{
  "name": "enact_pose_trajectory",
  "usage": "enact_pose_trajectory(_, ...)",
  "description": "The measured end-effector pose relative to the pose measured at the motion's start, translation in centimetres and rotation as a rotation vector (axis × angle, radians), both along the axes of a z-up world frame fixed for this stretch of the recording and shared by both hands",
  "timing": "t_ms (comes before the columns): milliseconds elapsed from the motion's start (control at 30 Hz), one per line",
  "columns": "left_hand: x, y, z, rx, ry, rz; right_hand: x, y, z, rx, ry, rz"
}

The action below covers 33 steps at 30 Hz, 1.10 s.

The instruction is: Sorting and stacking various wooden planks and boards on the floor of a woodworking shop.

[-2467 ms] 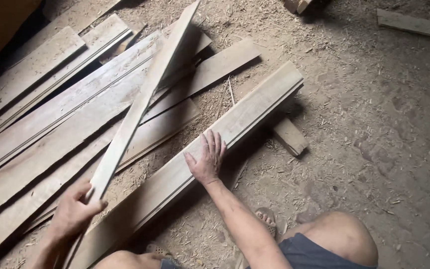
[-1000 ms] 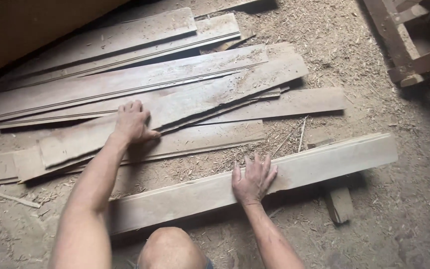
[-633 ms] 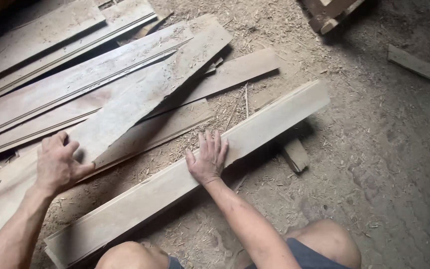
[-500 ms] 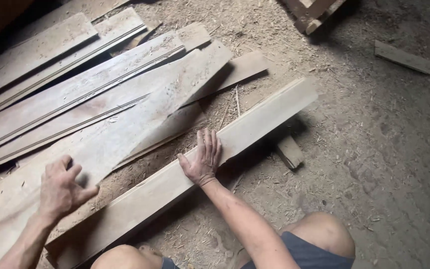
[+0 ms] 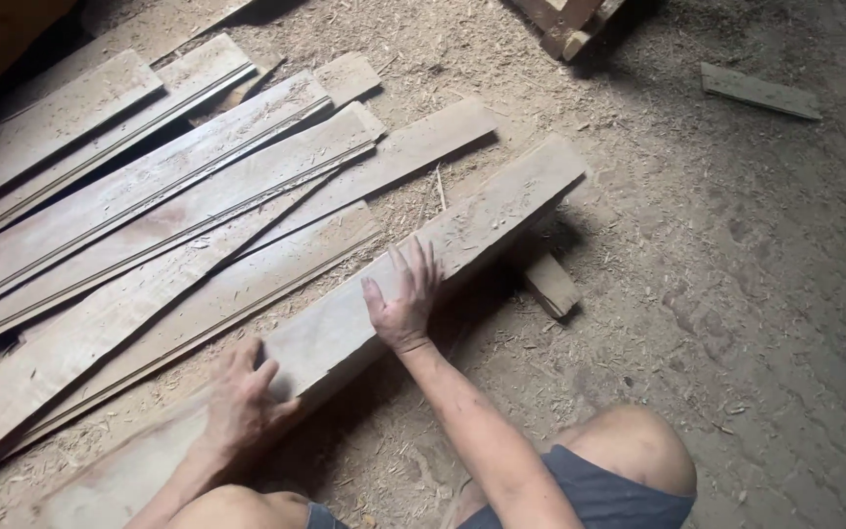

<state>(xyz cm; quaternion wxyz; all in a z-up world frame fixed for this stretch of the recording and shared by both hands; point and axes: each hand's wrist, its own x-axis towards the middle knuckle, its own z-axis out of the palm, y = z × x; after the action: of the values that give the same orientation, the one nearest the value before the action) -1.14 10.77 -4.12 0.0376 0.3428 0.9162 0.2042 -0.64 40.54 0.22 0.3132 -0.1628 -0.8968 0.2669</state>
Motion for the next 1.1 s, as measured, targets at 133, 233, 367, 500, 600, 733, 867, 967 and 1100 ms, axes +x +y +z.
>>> enact_pose_trajectory(133,-0.6,1.9,3.7,0.170,0.122,-0.059,0.3,-0.5,-2.8,0.147,-0.085,0.121)
enact_pose_trajectory(233,-2.9,0.3,1.8,0.216,0.156,-0.032,0.0,-0.8,-3.5,0.240,-0.203,0.192)
enact_pose_trajectory(367,-11.0,-6.2,-8.6,0.048,0.165,0.215,0.0,-1.0,-4.7,0.347,-0.333,0.194)
enact_pose_trajectory(500,-18.6,-15.8,-17.5,-0.491,0.067,0.414,-0.1,-1.3,-4.6,0.404,-0.321,0.189)
enact_pose_trajectory(600,-20.1,-19.0,-17.0,-0.592,-0.213,0.565,0.3,-1.3,-5.3,0.424,-0.347,0.140)
enact_pose_trajectory(733,-20.6,-19.9,-15.5,-0.703,-0.197,0.381,0.9,-1.3,-5.3,0.402,-0.344,0.143)
enact_pose_trajectory(867,-19.2,-20.8,-13.2,-0.697,-0.203,0.256,0.5,-1.3,-5.9,0.437,-0.314,0.127)
enact_pose_trajectory(967,-16.4,-18.2,0.0,-0.311,-0.360,0.210,0.4,-1.2,-5.9,0.452,-0.322,0.132)
enact_pose_trajectory(1100,-12.6,-17.5,8.1,-0.067,-0.584,0.252,0.0,-1.6,-5.9,0.457,-0.318,0.134)
